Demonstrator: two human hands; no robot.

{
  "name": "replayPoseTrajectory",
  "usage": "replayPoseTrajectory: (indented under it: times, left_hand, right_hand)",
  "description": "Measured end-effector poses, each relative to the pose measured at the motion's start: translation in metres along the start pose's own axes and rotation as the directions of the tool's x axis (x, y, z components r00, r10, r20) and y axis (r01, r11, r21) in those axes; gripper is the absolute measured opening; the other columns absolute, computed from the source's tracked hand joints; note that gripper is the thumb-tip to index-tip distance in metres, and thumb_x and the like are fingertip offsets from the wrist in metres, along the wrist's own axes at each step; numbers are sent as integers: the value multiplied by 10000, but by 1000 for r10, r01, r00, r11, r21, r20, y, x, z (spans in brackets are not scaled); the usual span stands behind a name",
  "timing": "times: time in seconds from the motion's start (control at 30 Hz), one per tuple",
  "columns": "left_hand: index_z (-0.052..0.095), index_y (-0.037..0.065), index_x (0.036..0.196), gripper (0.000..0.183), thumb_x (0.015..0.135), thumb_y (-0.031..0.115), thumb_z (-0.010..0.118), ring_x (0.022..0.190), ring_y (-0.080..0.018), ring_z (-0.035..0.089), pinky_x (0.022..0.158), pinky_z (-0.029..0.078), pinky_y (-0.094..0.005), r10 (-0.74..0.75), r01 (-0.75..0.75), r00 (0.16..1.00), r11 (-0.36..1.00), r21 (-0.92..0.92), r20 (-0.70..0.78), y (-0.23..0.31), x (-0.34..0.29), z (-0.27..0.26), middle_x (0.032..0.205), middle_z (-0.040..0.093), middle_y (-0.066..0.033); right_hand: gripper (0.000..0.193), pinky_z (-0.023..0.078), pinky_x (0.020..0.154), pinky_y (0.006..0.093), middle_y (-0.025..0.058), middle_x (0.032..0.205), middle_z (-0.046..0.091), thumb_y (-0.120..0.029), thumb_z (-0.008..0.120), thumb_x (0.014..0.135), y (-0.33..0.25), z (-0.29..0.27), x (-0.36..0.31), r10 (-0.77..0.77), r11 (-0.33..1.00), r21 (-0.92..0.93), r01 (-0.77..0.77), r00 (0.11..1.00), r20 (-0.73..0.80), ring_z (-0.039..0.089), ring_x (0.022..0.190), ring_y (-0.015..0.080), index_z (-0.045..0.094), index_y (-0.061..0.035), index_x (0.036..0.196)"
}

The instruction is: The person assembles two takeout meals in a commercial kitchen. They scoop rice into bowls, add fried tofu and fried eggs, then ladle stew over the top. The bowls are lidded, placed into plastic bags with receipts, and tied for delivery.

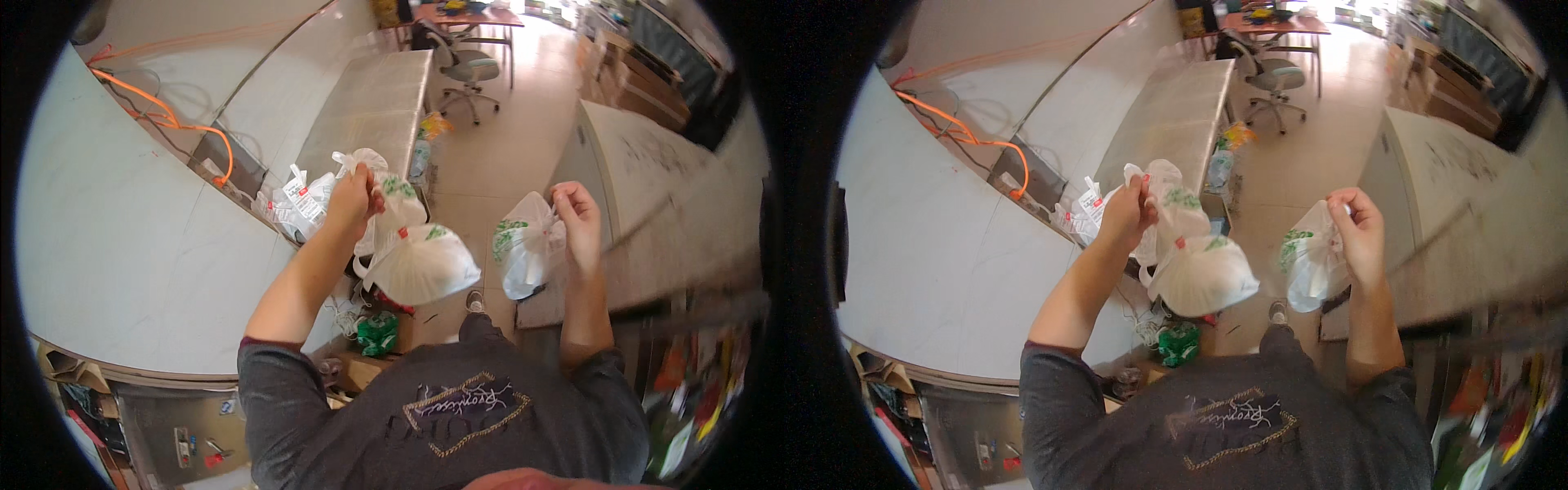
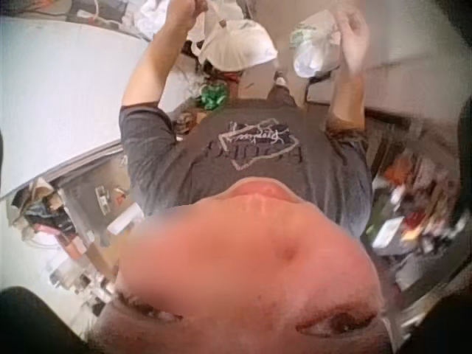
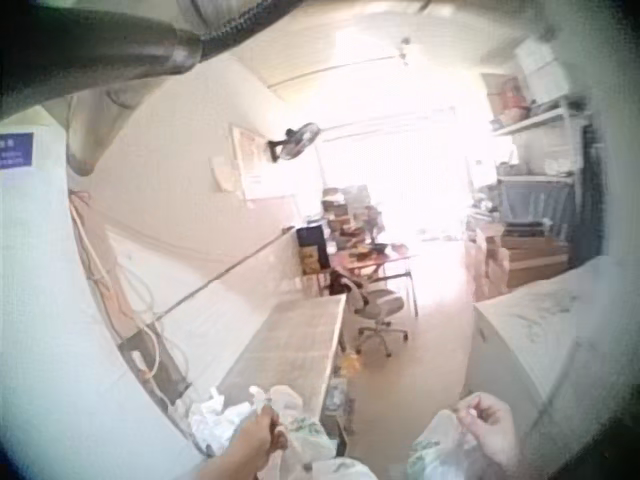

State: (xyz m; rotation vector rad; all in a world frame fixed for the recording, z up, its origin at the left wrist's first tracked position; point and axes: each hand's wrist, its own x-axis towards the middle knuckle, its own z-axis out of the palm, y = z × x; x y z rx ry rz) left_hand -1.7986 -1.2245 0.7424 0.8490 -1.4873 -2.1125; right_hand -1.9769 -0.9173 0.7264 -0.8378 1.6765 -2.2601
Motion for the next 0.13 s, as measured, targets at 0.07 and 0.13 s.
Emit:
replayPoseTrajectory:
  times: [0.07, 0.13]
  left_hand:
    - [480, 91, 819, 310, 961, 364, 443, 525, -174, 475, 548, 440, -324, 4, -7, 999, 996, -93, -33, 6, 56, 2, 634, 491, -28]
    - [475, 84, 815, 325, 958, 373, 445, 528, -189, 478, 559, 447, -340, 3, -26, 990, 987, -160, -141, 6, 89, -18, 632, 489, -34]
  right_hand:
    - [68, 428, 677, 191, -45, 808, 568, -102, 566, 913, 15, 1, 61, 42, 999, -37, -40, 998, 44, 506, 738, 24, 590, -46, 882]
    - [68, 432, 693, 188, -43, 806, 571, -104, 567, 913, 38, 17, 114, 101, 995, -36, -97, 984, 149, 518, 746, 24, 590, -46, 887]
